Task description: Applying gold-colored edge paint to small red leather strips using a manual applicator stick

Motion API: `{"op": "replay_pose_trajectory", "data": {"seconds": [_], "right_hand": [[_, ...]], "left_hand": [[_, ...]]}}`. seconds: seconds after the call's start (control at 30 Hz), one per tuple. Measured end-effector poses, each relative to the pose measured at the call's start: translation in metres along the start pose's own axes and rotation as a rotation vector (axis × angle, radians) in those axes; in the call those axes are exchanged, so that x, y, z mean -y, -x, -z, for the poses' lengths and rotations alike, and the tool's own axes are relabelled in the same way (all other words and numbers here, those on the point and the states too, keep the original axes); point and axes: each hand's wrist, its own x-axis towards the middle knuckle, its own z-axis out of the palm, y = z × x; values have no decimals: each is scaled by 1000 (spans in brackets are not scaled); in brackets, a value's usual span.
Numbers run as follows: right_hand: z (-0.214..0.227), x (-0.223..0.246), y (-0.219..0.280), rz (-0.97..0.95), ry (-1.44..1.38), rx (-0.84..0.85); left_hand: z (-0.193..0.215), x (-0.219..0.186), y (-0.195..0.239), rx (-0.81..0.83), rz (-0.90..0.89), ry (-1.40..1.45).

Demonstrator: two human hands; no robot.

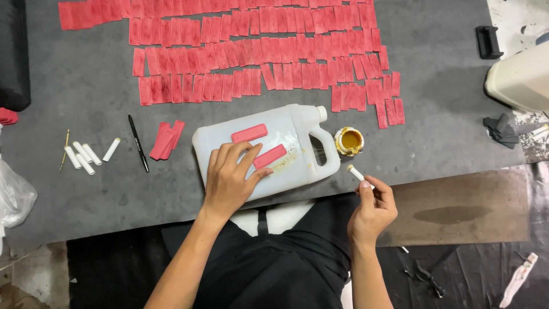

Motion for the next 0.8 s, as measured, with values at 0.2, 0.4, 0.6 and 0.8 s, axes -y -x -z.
{"op": "replay_pose_trajectory", "data": {"seconds": [0.2, 0.4, 0.6, 0.8], "right_hand": [[-6, 21, -28, 58, 205, 80], [-13, -3, -71, 396, 518, 264], [-26, -17, -97, 601, 595, 418], [-33, -16, -106, 630, 658, 542]], "left_hand": [[-2, 2, 1, 9, -39, 52], [1, 3, -2, 5, -83, 17], [1, 2, -2, 9, -110, -5], [-1, 3, -1, 0, -118, 0]]}}
